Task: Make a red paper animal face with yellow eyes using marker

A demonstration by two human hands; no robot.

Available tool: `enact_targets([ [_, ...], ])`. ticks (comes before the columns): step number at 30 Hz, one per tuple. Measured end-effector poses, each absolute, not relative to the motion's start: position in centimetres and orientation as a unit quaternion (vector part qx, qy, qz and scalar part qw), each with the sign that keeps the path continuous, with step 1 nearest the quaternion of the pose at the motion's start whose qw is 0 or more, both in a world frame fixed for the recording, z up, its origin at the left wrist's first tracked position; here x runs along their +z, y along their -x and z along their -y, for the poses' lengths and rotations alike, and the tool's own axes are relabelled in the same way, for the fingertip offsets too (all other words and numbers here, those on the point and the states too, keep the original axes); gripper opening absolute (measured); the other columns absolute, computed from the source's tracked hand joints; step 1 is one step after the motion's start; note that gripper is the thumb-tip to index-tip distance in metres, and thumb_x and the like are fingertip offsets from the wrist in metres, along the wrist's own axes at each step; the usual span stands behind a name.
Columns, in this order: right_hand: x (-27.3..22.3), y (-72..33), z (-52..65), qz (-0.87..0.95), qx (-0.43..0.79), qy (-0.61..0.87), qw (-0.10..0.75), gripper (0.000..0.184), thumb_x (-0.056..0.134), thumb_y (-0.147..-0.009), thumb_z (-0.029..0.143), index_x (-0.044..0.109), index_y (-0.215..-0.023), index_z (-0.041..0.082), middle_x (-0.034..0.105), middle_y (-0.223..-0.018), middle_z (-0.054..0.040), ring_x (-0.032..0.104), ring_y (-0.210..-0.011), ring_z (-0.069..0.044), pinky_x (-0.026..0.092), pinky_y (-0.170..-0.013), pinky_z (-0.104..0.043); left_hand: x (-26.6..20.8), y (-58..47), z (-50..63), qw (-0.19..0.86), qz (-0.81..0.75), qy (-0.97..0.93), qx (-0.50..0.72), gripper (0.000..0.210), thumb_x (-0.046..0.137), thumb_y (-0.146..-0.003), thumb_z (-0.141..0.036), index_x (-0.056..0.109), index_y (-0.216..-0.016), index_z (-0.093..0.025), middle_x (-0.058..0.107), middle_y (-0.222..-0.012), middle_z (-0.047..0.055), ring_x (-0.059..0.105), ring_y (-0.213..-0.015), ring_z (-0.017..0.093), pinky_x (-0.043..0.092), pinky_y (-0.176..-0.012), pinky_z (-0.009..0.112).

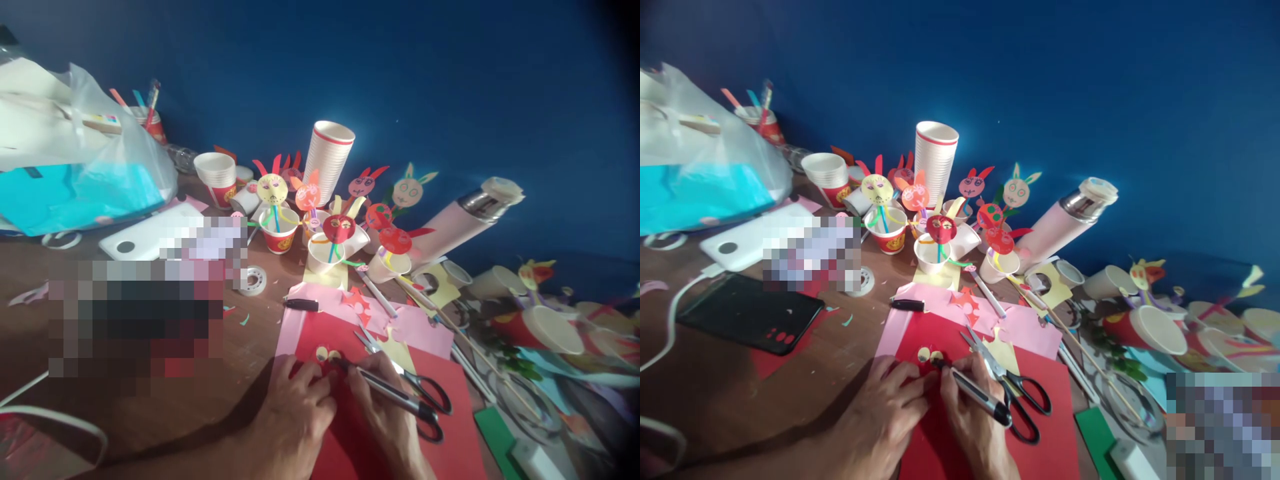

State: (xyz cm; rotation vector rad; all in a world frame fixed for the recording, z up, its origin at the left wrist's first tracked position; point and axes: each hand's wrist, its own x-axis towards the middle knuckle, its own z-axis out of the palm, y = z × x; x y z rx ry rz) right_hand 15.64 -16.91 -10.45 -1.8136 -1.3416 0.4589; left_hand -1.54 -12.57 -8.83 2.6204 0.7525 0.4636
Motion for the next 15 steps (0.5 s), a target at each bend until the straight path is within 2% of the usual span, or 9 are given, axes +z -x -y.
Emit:
enact_targets([
  [4,-9.92,-15.45,16.51,0.561,0.158,0.715,0.385,0.024,0.053,-0.087,0.036,0.049,-0.068,0.022,0.052,-0.042,0.0068,0.047,-0.033,-0.009,0.036,-0.035,-0.018,-8.47,1.7,12.45,0.199,-0.266,-0.933,0.139,0.005,0.062,-0.082,-0.02,0.062,-0.085,-0.017,0.065,-0.12,0.0,0.054,-0.096,0.019,0.027,-0.087,0.039],
  [9,-9.43,-15.32,16.38,0.57,0.137,0.724,0.364,0.023,0.053,-0.087,0.035,0.049,-0.068,0.023,0.055,-0.043,0.0058,0.05,-0.034,-0.011,0.039,-0.036,-0.019,-8.29,1.66,12.44,0.231,-0.267,-0.927,0.124,0.009,0.064,-0.081,-0.021,0.065,-0.089,-0.018,0.064,-0.121,0.003,0.053,-0.098,0.021,0.029,-0.087,0.04],
  [15,-10.01,-15.45,16.73,0.547,0.174,0.735,0.362,0.022,0.054,-0.086,0.036,0.051,-0.069,0.023,0.058,-0.044,0.0046,0.052,-0.035,-0.012,0.04,-0.037,-0.02,-8.23,1.43,12.59,0.23,-0.276,-0.925,0.122,0.005,0.063,-0.081,-0.021,0.063,-0.084,-0.017,0.066,-0.115,0.003,0.053,-0.098,0.021,0.029,-0.086,0.041],
])
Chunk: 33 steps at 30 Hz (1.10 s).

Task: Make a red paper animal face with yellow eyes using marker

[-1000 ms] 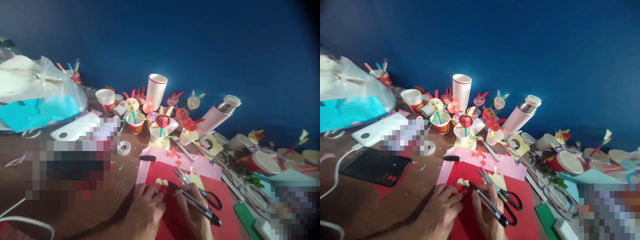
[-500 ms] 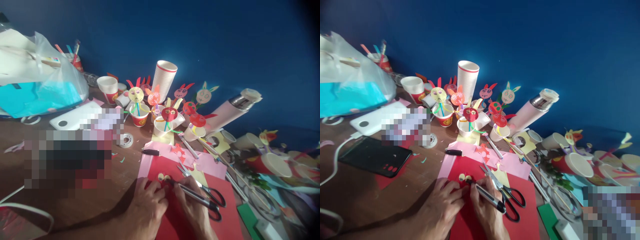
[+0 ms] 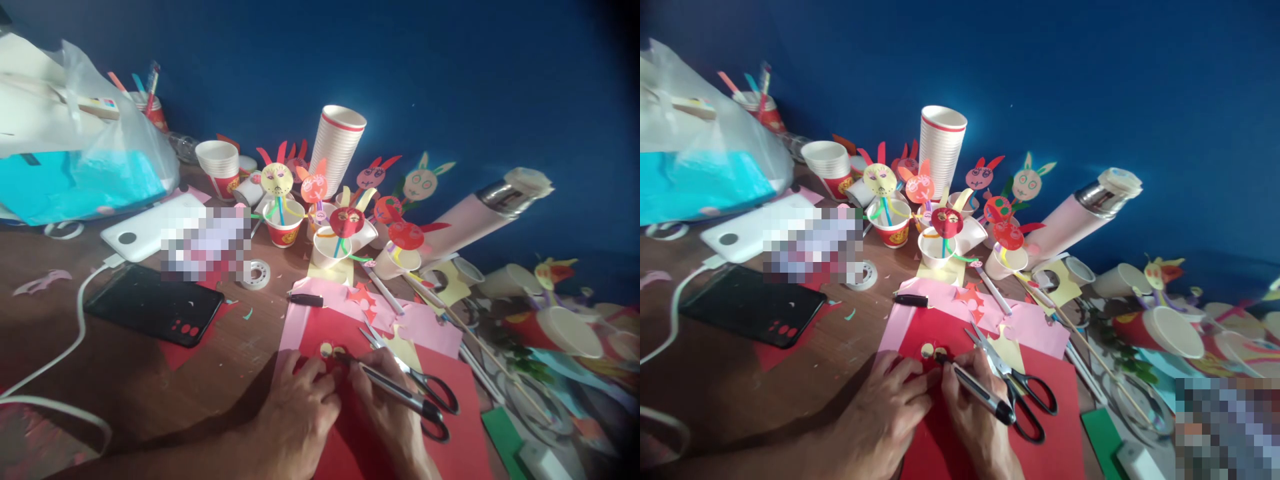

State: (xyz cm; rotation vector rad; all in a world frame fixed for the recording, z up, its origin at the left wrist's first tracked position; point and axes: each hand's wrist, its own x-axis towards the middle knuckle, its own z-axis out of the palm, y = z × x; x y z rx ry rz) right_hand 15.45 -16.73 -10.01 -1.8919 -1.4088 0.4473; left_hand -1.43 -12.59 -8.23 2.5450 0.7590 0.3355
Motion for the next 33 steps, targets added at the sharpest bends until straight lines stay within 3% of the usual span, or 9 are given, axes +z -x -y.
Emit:
enact_targets([
  [12,-10.2,-15.5,16.8,0.535,0.208,0.725,0.379,0.02,0.055,-0.087,0.035,0.051,-0.072,0.022,0.058,-0.048,0.0048,0.053,-0.038,-0.012,0.041,-0.04,-0.021,-9.1,1.4,12.7,0.227,-0.275,-0.924,0.136,0.004,0.063,-0.08,-0.02,0.062,-0.083,-0.017,0.067,-0.114,0.003,0.054,-0.096,0.022,0.03,-0.084,0.041],
  [17,-9.8,-15.1,16.5,0.557,0.171,0.709,0.397,0.009,0.053,-0.087,0.031,0.056,-0.087,0.022,0.064,-0.06,0.0025,0.059,-0.047,-0.013,0.046,-0.047,-0.022,-11.8,1.4,12.5,0.223,-0.266,-0.924,0.161,0.006,0.068,-0.079,-0.026,0.064,-0.082,-0.021,0.071,-0.101,0.0,0.055,-0.093,0.022,0.029,-0.085,0.042],
  [25,-10.0,-15.4,16.0,0.592,0.137,0.677,0.415,0.017,0.054,-0.087,0.026,0.062,-0.102,0.023,0.072,-0.08,-0.0013,0.069,-0.068,-0.016,0.053,-0.063,-0.023,-10.2,1.9,12.1,0.19,-0.262,-0.927,0.191,0.028,0.057,-0.072,-0.003,0.065,-0.091,-0.022,0.071,-0.104,-0.001,0.056,-0.099,0.022,0.032,-0.089,0.04],
  [33,-12.4,-16.3,15.9,0.635,0.036,0.64,0.432,0.023,0.049,-0.088,0.02,0.059,-0.108,0.023,0.071,-0.08,-0.0025,0.068,-0.067,-0.018,0.052,-0.063,-0.026,-11.5,1.7,11.9,0.151,-0.265,-0.922,0.24,0.032,0.055,-0.074,-0.005,0.068,-0.095,-0.024,0.071,-0.106,0.0,0.058,-0.099,0.022,0.038,-0.089,0.039],
])
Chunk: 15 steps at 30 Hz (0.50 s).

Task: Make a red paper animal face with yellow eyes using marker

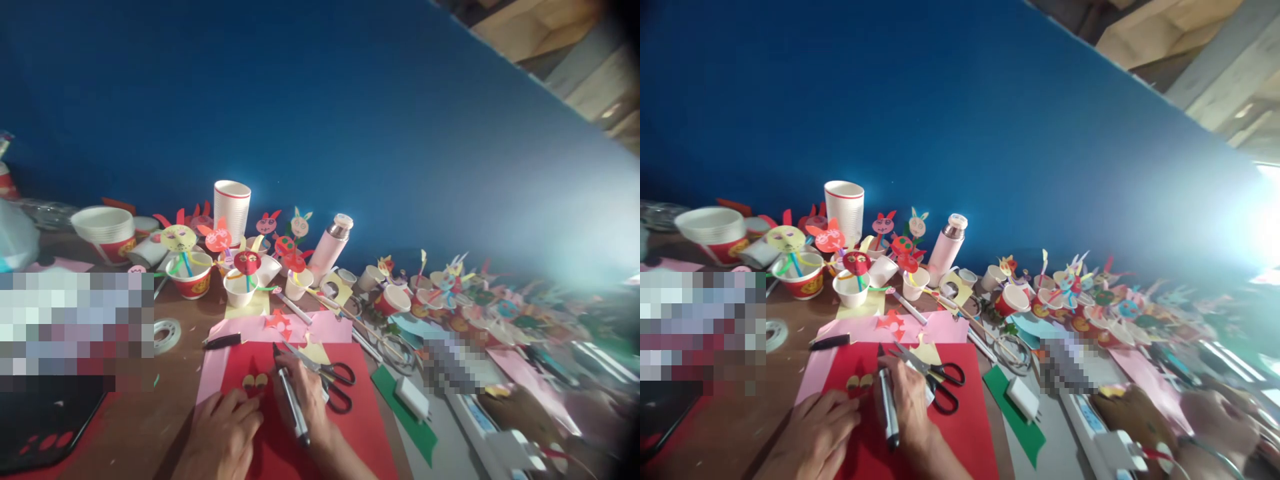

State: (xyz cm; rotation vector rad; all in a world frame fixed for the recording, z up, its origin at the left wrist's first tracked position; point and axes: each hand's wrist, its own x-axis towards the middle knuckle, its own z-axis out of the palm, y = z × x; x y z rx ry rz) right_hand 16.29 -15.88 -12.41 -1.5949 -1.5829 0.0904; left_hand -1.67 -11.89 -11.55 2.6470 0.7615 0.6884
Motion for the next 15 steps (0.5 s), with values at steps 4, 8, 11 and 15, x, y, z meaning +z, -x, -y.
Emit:
enact_targets([
  [4,-12.4,-16.5,16.0,0.651,-0.001,0.627,0.428,0.022,0.048,-0.088,0.02,0.057,-0.107,0.021,0.071,-0.079,-0.003,0.066,-0.063,-0.017,0.052,-0.061,-0.026,-11.0,1.6,11.8,0.17,-0.263,-0.917,0.246,0.03,0.052,-0.075,-0.002,0.068,-0.088,-0.023,0.07,-0.101,0.002,0.058,-0.095,0.022,0.041,-0.087,0.037],
  [8,-11.6,-16.2,16.1,0.668,-0.033,0.614,0.419,0.02,0.047,-0.088,0.024,0.058,-0.103,0.019,0.069,-0.073,-0.003,0.065,-0.061,-0.017,0.051,-0.058,-0.026,-9.9,1.5,12.0,0.196,-0.279,-0.914,0.219,0.032,0.048,-0.075,0.002,0.067,-0.083,-0.023,0.068,-0.093,0.001,0.057,-0.09,0.022,0.041,-0.083,0.036],
  [11,-11.0,-15.8,16.0,0.669,-0.058,0.613,0.416,0.019,0.044,-0.089,0.026,0.059,-0.099,0.019,0.07,-0.072,-0.0041,0.065,-0.058,-0.017,0.052,-0.055,-0.025,-9.4,1.5,12.2,0.188,-0.284,-0.917,0.207,0.033,0.046,-0.077,0.003,0.067,-0.083,-0.022,0.067,-0.091,0.003,0.057,-0.088,0.022,0.041,-0.082,0.036],
  [15,-10.4,-15.2,15.8,0.654,-0.096,0.626,0.413,0.014,0.046,-0.089,0.027,0.059,-0.092,0.023,0.069,-0.066,-0.0017,0.066,-0.055,-0.017,0.052,-0.053,-0.024,-8.8,1.4,12.4,0.171,-0.293,-0.923,0.178,0.035,0.044,-0.075,0.006,0.066,-0.083,-0.019,0.065,-0.09,0.004,0.056,-0.087,0.022,0.041,-0.081,0.036],
])
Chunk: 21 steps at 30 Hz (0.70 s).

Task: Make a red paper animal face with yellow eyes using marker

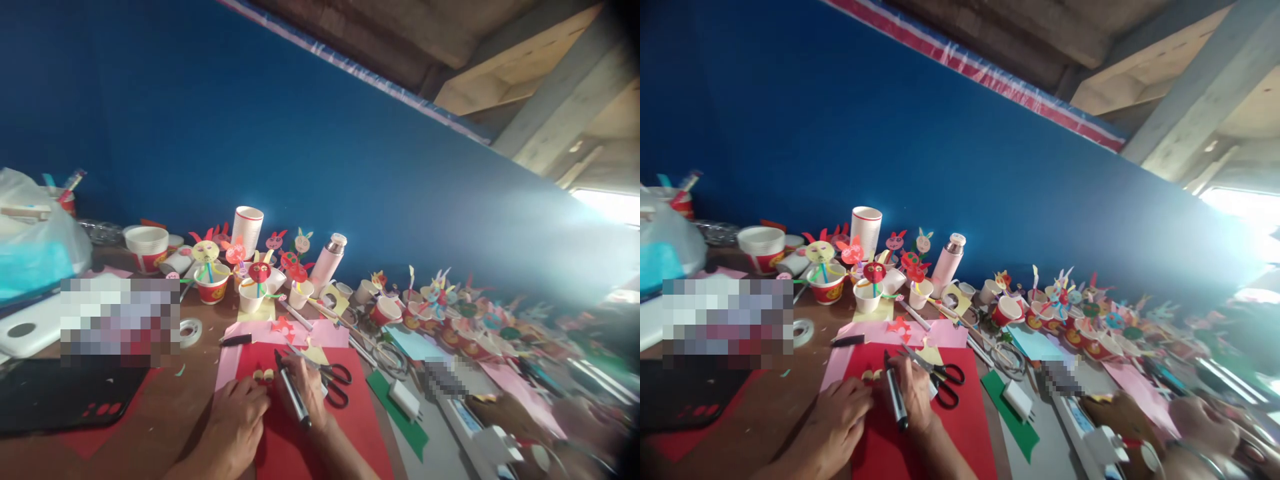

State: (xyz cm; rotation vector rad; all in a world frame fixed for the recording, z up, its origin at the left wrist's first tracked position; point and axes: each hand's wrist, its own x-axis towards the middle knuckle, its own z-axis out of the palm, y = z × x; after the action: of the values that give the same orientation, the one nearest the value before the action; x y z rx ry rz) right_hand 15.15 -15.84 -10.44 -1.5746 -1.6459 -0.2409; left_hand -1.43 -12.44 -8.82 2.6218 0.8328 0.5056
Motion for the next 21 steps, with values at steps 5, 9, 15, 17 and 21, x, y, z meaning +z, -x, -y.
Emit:
enact_targets([
  [5,-10.9,-14.9,15.7,0.652,-0.134,0.621,0.414,0.015,0.045,-0.088,0.027,0.06,-0.087,0.024,0.068,-0.064,-0.0006,0.068,-0.056,-0.018,0.052,-0.056,-0.024,-8.2,1.7,12.5,0.166,-0.296,-0.926,0.168,0.034,0.045,-0.073,0.009,0.064,-0.081,-0.018,0.065,-0.091,0.004,0.056,-0.089,0.021,0.041,-0.081,0.033],
  [9,-11.7,-15.5,15.5,0.661,-0.143,0.604,0.421,0.012,0.049,-0.086,0.026,0.06,-0.087,0.022,0.066,-0.061,-0.0016,0.067,-0.053,-0.019,0.051,-0.052,-0.024,-8.1,1.9,12.3,0.176,-0.286,-0.926,0.171,0.032,0.045,-0.074,0.009,0.064,-0.081,-0.017,0.064,-0.09,0.004,0.056,-0.089,0.022,0.041,-0.08,0.033],
  [15,-11.3,-15.9,15.6,0.692,-0.128,0.565,0.431,0.016,0.044,-0.09,0.021,0.059,-0.097,0.021,0.072,-0.08,-0.0046,0.069,-0.069,-0.018,0.053,-0.064,-0.025,-8.1,1.8,12.2,0.182,-0.281,-0.929,0.157,0.03,0.048,-0.076,0.005,0.067,-0.08,-0.018,0.066,-0.089,0.004,0.057,-0.09,0.022,0.041,-0.08,0.034],
  [17,-11.1,-15.8,15.8,0.696,-0.123,0.56,0.433,0.019,0.042,-0.092,0.022,0.06,-0.098,0.021,0.071,-0.081,-0.0049,0.068,-0.07,-0.018,0.053,-0.065,-0.026,-8.2,1.8,12.1,0.177,-0.28,-0.93,0.159,0.03,0.048,-0.077,0.004,0.067,-0.081,-0.019,0.066,-0.09,0.004,0.056,-0.091,0.023,0.041,-0.082,0.035],
  [21,-10.9,-15.8,15.8,0.694,-0.111,0.561,0.437,0.021,0.041,-0.094,0.022,0.06,-0.1,0.021,0.07,-0.084,-0.0056,0.066,-0.074,-0.019,0.053,-0.067,-0.028,-9.1,1.9,12.0,0.167,-0.275,-0.931,0.175,0.031,0.047,-0.077,0.003,0.068,-0.082,-0.02,0.064,-0.089,0.004,0.056,-0.089,0.022,0.042,-0.08,0.034],
])
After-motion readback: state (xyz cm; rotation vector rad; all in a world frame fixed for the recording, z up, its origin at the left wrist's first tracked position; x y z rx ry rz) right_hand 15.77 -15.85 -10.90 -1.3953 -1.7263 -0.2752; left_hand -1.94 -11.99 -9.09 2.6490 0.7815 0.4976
